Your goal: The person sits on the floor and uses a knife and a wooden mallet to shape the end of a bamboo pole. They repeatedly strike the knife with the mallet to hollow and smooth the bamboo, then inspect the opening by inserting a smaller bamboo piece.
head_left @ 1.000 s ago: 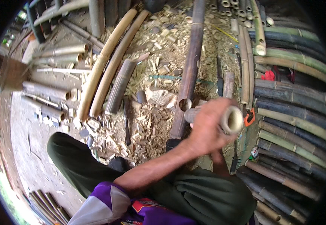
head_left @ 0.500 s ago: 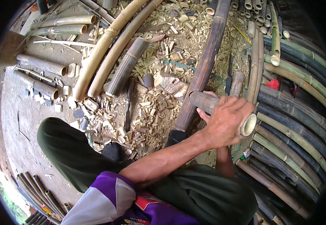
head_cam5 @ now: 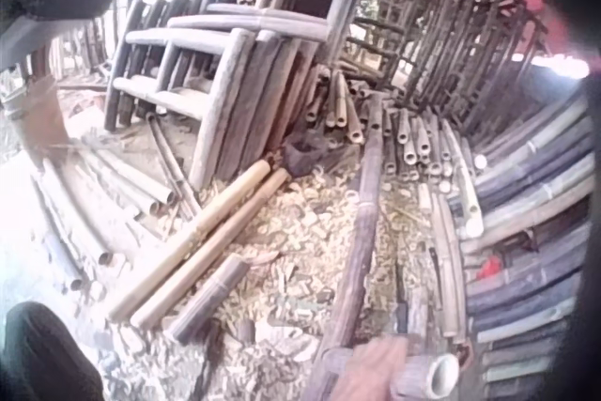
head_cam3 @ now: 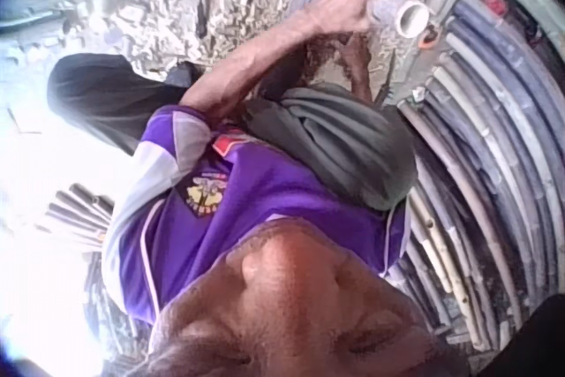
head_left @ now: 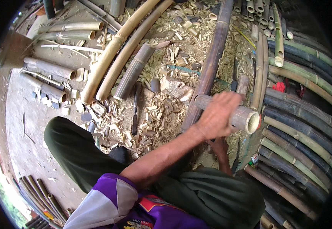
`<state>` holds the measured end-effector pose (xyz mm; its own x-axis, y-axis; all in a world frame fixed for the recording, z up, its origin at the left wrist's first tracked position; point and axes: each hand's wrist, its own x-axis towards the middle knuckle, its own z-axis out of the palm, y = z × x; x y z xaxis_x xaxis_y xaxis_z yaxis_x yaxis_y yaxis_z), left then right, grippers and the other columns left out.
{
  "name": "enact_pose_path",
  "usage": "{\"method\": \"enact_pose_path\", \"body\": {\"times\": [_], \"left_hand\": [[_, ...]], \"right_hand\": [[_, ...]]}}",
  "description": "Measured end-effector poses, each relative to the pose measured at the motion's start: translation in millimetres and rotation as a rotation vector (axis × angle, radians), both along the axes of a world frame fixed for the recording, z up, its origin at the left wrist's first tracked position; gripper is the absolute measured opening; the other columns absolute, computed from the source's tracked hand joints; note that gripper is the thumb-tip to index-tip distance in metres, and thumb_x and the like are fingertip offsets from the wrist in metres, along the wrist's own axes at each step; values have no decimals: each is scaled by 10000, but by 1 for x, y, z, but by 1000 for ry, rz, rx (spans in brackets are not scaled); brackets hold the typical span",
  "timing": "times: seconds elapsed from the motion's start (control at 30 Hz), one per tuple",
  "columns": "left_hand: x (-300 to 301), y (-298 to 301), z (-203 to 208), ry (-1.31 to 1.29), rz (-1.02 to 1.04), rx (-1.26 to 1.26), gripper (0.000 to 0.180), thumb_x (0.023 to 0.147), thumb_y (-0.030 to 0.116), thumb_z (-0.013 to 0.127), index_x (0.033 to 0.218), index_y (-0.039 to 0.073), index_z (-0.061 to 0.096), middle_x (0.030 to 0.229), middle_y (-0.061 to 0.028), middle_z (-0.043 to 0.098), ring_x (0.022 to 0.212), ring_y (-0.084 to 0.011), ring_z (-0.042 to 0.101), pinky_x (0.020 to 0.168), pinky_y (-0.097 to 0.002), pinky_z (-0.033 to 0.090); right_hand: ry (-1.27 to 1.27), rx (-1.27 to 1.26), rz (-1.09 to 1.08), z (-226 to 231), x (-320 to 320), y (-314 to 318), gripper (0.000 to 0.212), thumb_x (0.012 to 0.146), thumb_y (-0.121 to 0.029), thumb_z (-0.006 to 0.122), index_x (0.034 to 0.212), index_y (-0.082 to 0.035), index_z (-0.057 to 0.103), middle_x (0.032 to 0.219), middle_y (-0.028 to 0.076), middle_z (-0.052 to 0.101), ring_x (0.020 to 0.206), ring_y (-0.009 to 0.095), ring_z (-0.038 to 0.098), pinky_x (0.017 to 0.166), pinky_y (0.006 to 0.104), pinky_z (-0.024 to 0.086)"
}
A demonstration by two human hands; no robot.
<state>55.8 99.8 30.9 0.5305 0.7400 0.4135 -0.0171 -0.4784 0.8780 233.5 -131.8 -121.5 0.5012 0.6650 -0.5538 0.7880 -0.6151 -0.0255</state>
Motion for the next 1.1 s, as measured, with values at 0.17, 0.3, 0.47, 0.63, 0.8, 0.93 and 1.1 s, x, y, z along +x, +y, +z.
{"method": "enact_pose_path", "body": {"times": [0.17,0.3,0.47,0.63,0.8,0.93,1.1], "left_hand": [[-24,19,-22,-200,163,-459,577,788,298,857,1192,30,544,1007,-145,679,834,-276,704,734,-420,604],[-84,68,-47,268,612,-669,629,805,330,848,1220,6,503,1012,-166,694,780,-278,709,699,-442,609],[-113,59,-81,864,818,-296,856,775,279,880,1432,3,406,1301,-264,494,1226,-370,505,1033,-515,481],[-20,18,6,519,-248,99,963,655,95,914,1490,115,435,1418,-205,476,1362,-384,430,1151,-513,391],[65,-7,-3,839,-937,241,1067,663,181,917,1568,203,352,1528,-227,422,1438,-409,422,1155,-537,401],[76,17,-33,909,-1041,84,960,691,135,875,1520,177,394,1464,-228,472,1271,-436,598,999,-512,551],[77,22,-39,565,-753,-100,800,711,20,798,1423,114,447,1404,-269,491,1153,-482,647,969,-509,565]], "right_hand": [[360,282,-403,23,-17,-2,707,810,-267,801,1382,-42,452,1094,175,626,985,339,671,847,460,558],[764,677,-818,27,-25,-27,453,875,-198,686,1280,-76,524,887,76,602,750,210,648,626,370,539],[1259,830,-988,91,-71,25,289,952,-186,584,1193,-28,568,903,71,628,695,189,630,601,326,532],[1042,516,-639,88,-54,59,312,994,-281,622,1161,-18,607,956,97,671,765,183,656,684,331,544],[677,426,-154,51,-18,55,657,970,-314,708,1498,-66,405,1464,119,511,1316,174,521,1073,357,461],[670,191,-323,59,5,88,591,1005,-264,649,1500,-76,387,1476,104,490,1357,205,487,1084,363,461],[526,198,-257,100,38,129,482,950,-233,657,1374,-46,525,1336,154,599,1225,306,601,989,402,513]]}}
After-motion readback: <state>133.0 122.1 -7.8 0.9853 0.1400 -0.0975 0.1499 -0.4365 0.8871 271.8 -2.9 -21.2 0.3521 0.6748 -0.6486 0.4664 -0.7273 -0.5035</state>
